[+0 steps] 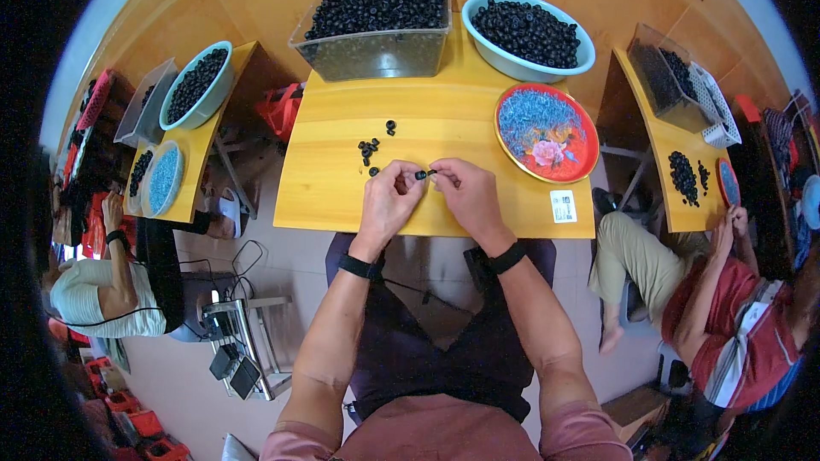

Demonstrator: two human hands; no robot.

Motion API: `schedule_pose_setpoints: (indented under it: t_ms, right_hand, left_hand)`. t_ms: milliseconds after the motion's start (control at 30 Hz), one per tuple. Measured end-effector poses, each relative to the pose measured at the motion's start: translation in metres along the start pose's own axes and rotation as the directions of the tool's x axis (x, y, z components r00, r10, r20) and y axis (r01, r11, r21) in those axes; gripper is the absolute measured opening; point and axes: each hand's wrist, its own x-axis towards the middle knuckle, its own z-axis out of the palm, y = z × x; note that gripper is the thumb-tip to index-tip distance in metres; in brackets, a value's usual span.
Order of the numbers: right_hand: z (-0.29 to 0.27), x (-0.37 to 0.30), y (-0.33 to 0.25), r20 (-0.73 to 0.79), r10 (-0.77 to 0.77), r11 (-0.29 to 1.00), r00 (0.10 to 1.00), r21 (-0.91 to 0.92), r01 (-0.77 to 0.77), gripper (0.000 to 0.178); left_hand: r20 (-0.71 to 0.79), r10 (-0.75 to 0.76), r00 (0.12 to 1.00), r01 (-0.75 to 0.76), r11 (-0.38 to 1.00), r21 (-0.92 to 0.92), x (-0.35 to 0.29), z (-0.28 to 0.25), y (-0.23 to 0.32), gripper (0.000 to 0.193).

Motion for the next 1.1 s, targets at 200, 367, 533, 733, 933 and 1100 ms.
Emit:
schedule_pose_setpoints:
  t_ms: [200, 367, 533, 733, 933, 1100]
  right_hand:
    - [-0.001, -0.001, -0.005, 0.031, -0.234, 0.933, 0.972, -0.273, 0.233, 0.015]
    - [-0.001, 0.000, -0.010, 0.081, -0.318, 0.875, 0.945, -0.359, 0.325, 0.013]
    - [-0.001, 0.004, -0.012, 0.092, -0.296, 0.883, 0.951, -0.353, 0.309, 0.012]
    - [-0.005, 0.007, -0.016, 0.109, -0.244, 0.906, 0.964, -0.329, 0.267, 0.013]
    - [-0.003, 0.011, -0.023, 0.130, -0.234, 0.896, 0.964, -0.356, 0.265, 0.016]
    - [-0.007, 0.015, -0.025, 0.168, -0.192, 0.899, 0.967, -0.365, 0.242, 0.017]
  left_hand:
    - [0.003, -0.022, 1.000, 0.022, 0.999, -0.025, -0.001, -0.001, 0.000, 0.017]
    - [0.028, -0.002, 1.000, 0.001, 1.000, 0.012, -0.001, -0.001, -0.001, 0.018]
    - [0.047, 0.028, 0.999, -0.028, 1.000, 0.010, -0.001, -0.004, -0.002, 0.017]
    - [0.125, -0.020, 0.992, 0.034, 0.993, -0.112, 0.000, -0.005, -0.003, 0.017]
    - [0.200, -0.073, 0.977, 0.106, 0.982, -0.159, 0.001, -0.007, -0.008, 0.015]
    - [0.233, -0.093, 0.968, 0.148, 0.961, -0.232, 0.001, -0.008, -0.004, 0.014]
